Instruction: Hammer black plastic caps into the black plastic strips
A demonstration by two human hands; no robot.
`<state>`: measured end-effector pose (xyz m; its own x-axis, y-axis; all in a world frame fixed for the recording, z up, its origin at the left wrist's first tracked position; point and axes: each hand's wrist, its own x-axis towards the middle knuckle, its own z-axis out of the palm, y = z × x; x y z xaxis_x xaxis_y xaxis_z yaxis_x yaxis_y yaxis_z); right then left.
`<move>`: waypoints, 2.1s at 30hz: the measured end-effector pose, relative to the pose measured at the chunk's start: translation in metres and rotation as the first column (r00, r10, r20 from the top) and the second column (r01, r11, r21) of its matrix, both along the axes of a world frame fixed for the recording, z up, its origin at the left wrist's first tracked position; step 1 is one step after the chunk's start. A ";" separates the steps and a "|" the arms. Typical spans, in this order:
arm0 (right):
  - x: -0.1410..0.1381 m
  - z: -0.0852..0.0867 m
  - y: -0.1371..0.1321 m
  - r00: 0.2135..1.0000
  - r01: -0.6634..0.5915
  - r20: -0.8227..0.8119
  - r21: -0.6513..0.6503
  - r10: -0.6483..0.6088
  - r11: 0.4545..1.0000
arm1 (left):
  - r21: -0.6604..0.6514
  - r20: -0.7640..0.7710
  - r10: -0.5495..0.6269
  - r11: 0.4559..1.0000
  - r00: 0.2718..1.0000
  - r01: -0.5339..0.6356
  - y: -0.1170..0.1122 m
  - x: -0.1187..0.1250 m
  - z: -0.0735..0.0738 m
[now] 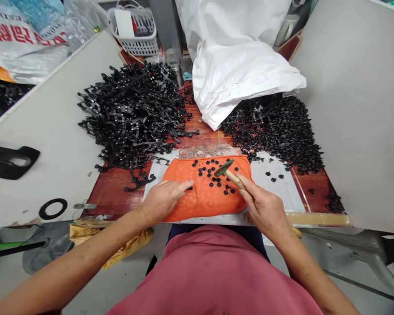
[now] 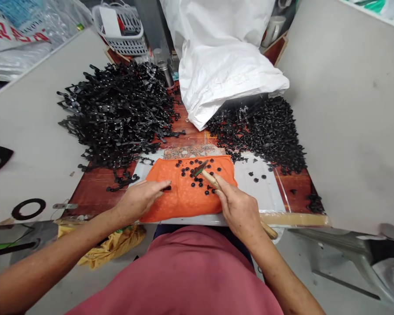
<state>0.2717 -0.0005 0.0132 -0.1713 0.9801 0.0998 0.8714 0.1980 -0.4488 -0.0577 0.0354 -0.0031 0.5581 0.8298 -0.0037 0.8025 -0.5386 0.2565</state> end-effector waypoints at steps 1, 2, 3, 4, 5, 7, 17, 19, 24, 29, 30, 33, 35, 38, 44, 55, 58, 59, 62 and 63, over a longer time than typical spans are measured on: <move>0.001 -0.001 -0.001 1.000 -0.005 0.004 -0.022 0.005 1.000 | -0.020 0.060 0.123 0.992 0.991 -0.122 0.002 0.002 -0.001; 0.001 -0.002 -0.001 1.000 -0.008 0.012 -0.041 0.008 0.999 | -0.058 0.121 0.214 0.976 0.969 -0.209 0.004 0.006 0.000; 0.001 -0.002 -0.002 1.000 -0.008 0.020 -0.054 0.009 0.999 | -0.110 0.181 0.268 0.961 0.946 -0.252 0.007 0.010 0.002; 0.000 -0.003 -0.002 1.000 -0.007 0.024 -0.059 0.009 0.998 | -0.165 0.238 0.292 0.952 0.927 -0.257 0.011 0.014 0.004; -0.001 -0.003 -0.002 1.000 -0.006 0.021 -0.059 0.007 0.998 | -0.212 0.287 0.298 0.946 0.910 -0.243 0.015 0.018 0.006; -0.003 -0.004 -0.003 1.000 -0.011 0.005 -0.067 0.012 0.998 | -0.277 0.339 0.328 0.930 0.882 -0.240 0.023 0.024 0.009; -0.009 -0.009 0.003 0.999 -0.042 -0.023 -0.029 0.042 0.999 | -0.122 0.304 0.499 0.865 0.811 -0.487 0.069 0.029 -0.003; -0.010 -0.011 0.002 0.999 -0.041 -0.026 -0.034 0.040 0.999 | -0.119 0.253 0.502 0.865 0.827 -0.488 0.079 0.035 -0.007; -0.007 -0.013 0.001 1.000 -0.020 -0.010 -0.041 0.020 0.999 | -0.115 0.101 0.506 0.861 0.857 -0.495 0.096 0.046 -0.010; -0.002 -0.014 0.003 1.000 0.006 0.016 -0.048 -0.006 0.999 | -0.115 0.012 0.493 0.865 0.870 -0.488 0.099 0.051 -0.006; -0.002 -0.014 0.004 1.000 0.009 0.016 -0.050 -0.008 0.999 | -0.117 -0.006 0.492 0.864 0.870 -0.490 0.098 0.051 -0.005; -0.002 -0.015 0.004 1.000 0.008 0.003 -0.065 -0.008 0.998 | -0.109 -0.075 0.503 0.854 0.861 -0.509 0.096 0.053 -0.006; -0.003 -0.015 0.005 1.000 0.000 -0.007 -0.072 -0.001 0.997 | -0.102 -0.112 0.512 0.847 0.852 -0.522 0.095 0.055 -0.006; -0.005 -0.012 0.007 1.000 -0.013 0.009 -0.069 0.013 0.998 | -0.110 -0.123 0.523 0.837 0.843 -0.536 0.096 0.056 -0.006; -0.010 -0.008 0.014 0.992 -0.033 0.119 -0.026 0.035 0.999 | -0.116 -0.098 0.521 0.840 0.848 -0.530 0.099 0.057 -0.006; -0.034 0.007 0.046 0.968 -0.080 0.233 -0.065 0.093 0.995 | -0.073 -0.176 0.515 0.843 0.839 -0.533 0.096 0.058 -0.005; -0.046 0.013 0.059 0.954 -0.106 0.277 -0.039 0.112 0.994 | -0.099 -0.185 0.503 0.845 0.844 -0.526 0.099 0.059 -0.002; -0.050 0.013 0.062 0.953 -0.108 0.282 -0.024 0.110 0.994 | -0.106 -0.188 0.499 0.846 0.846 -0.523 0.100 0.059 -0.001; -0.059 0.012 0.072 0.942 -0.118 0.313 -0.036 0.123 0.992 | -0.124 -0.179 0.490 0.849 0.853 -0.514 0.101 0.058 0.000; -0.061 0.012 0.074 0.933 -0.127 0.330 -0.062 0.140 0.990 | -0.131 -0.173 0.489 0.849 0.855 -0.512 0.100 0.057 0.000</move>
<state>0.2108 0.0734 0.0247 -0.3176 0.9479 -0.0237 0.9390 0.3110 -0.1470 -0.0003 0.1357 -0.0036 0.0521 0.9765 -0.2091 0.9832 -0.0134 0.1821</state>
